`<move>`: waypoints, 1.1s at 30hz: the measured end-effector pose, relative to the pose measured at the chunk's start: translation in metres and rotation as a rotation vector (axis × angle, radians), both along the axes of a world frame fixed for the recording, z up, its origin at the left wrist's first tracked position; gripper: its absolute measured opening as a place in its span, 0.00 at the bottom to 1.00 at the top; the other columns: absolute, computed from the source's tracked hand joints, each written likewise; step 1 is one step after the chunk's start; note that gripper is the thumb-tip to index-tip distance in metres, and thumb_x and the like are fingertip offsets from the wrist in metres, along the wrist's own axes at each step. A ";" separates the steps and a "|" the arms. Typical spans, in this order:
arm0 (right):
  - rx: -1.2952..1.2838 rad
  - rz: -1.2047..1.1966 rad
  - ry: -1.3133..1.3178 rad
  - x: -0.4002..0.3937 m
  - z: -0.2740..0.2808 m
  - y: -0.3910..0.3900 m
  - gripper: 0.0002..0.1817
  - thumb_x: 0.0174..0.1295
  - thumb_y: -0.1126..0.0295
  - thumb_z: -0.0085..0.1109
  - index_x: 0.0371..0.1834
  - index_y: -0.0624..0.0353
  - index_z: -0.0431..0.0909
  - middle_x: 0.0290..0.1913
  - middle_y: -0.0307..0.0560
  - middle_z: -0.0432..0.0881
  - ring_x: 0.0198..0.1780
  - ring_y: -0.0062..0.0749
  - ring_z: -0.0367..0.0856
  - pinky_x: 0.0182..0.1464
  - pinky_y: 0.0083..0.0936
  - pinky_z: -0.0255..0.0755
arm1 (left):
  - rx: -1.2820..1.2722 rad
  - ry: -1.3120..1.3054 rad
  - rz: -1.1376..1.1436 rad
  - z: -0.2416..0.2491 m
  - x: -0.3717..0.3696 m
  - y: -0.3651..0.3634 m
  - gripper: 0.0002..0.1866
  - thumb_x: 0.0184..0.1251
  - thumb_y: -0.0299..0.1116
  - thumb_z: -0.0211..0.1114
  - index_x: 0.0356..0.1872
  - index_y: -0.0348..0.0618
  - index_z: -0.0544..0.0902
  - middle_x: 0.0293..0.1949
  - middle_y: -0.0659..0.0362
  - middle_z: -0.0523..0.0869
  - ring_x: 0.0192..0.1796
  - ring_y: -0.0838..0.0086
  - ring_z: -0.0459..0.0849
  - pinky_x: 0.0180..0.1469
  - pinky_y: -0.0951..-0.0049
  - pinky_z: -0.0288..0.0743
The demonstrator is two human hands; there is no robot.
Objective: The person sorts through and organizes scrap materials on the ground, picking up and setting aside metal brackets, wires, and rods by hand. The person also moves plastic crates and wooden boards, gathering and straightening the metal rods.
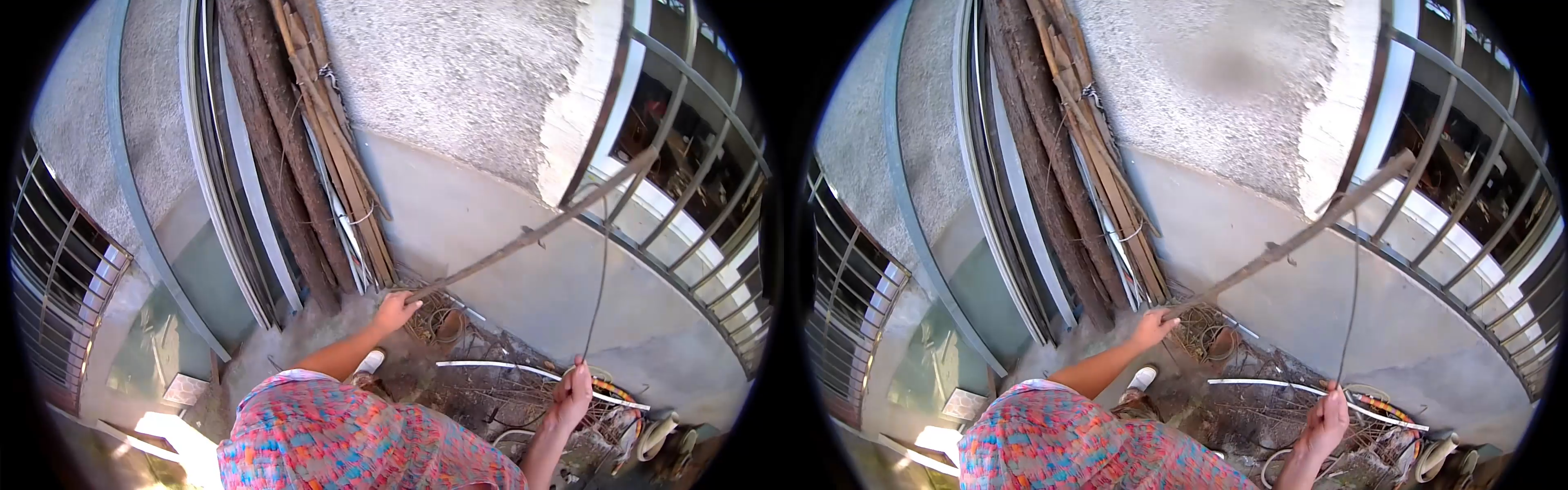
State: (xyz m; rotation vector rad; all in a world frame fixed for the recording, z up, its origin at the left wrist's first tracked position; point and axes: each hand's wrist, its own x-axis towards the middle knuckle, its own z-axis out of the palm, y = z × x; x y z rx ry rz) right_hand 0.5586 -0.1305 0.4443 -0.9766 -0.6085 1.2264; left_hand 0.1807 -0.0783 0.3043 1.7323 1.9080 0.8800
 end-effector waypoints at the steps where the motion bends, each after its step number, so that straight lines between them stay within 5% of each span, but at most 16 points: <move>1: 0.016 0.048 -0.016 -0.033 0.008 0.021 0.15 0.63 0.64 0.52 0.47 0.64 0.72 0.15 0.27 0.57 0.12 0.10 0.48 0.14 0.12 0.39 | 0.015 -0.043 0.089 -0.010 -0.034 0.005 0.20 0.58 0.44 0.60 0.39 0.35 0.79 0.34 0.45 0.81 0.39 0.52 0.78 0.43 0.60 0.71; 6: 0.072 0.263 -0.185 -0.202 0.065 0.112 0.14 0.61 0.67 0.54 0.47 0.65 0.74 0.15 0.27 0.58 0.13 0.09 0.48 0.15 0.11 0.39 | -0.083 -0.078 0.148 -0.003 -0.170 0.053 0.23 0.60 0.47 0.58 0.45 0.35 0.76 0.37 0.44 0.81 0.44 0.51 0.77 0.49 0.60 0.68; 9: 0.029 0.360 -0.245 -0.288 0.097 0.152 0.13 0.61 0.68 0.55 0.45 0.64 0.76 0.16 0.26 0.60 0.15 0.08 0.49 0.16 0.11 0.40 | 0.137 -0.374 0.187 0.012 -0.226 0.095 0.29 0.66 0.53 0.50 0.55 0.36 0.67 0.42 0.46 0.81 0.51 0.57 0.77 0.54 0.66 0.65; 13: 0.034 0.438 -0.236 -0.363 0.142 0.204 0.13 0.61 0.67 0.55 0.44 0.63 0.78 0.17 0.24 0.62 0.16 0.07 0.50 0.18 0.10 0.40 | 0.055 -0.524 0.172 0.017 -0.285 0.159 0.26 0.68 0.53 0.44 0.47 0.36 0.72 0.32 0.52 0.82 0.41 0.64 0.80 0.47 0.69 0.69; 19: 0.076 0.384 -0.482 -0.425 0.172 0.266 0.12 0.62 0.67 0.53 0.45 0.61 0.78 0.16 0.24 0.61 0.16 0.07 0.49 0.17 0.10 0.40 | 0.208 -0.591 0.353 0.009 -0.296 0.211 0.26 0.67 0.55 0.42 0.39 0.39 0.74 0.29 0.50 0.81 0.34 0.56 0.80 0.42 0.64 0.70; 24: 0.064 0.389 -0.561 -0.452 0.171 0.290 0.12 0.62 0.66 0.52 0.45 0.60 0.78 0.16 0.24 0.60 0.15 0.07 0.49 0.15 0.10 0.39 | 0.104 -0.548 0.409 -0.004 -0.311 0.223 0.28 0.66 0.58 0.37 0.41 0.44 0.74 0.32 0.49 0.82 0.40 0.49 0.79 0.44 0.58 0.69; 27: 0.063 0.385 -0.563 -0.467 0.162 0.300 0.12 0.62 0.66 0.53 0.44 0.59 0.79 0.16 0.24 0.60 0.15 0.08 0.49 0.16 0.10 0.40 | 0.126 -0.577 0.488 -0.011 -0.320 0.234 0.29 0.66 0.56 0.41 0.45 0.38 0.74 0.38 0.39 0.80 0.44 0.43 0.76 0.47 0.54 0.67; 33: 0.130 0.392 -0.561 -0.469 0.138 0.325 0.12 0.61 0.66 0.54 0.42 0.61 0.80 0.16 0.25 0.61 0.16 0.09 0.50 0.18 0.10 0.41 | 0.202 -0.607 0.532 0.007 -0.330 0.235 0.29 0.65 0.55 0.45 0.45 0.34 0.74 0.37 0.37 0.79 0.43 0.41 0.75 0.46 0.54 0.67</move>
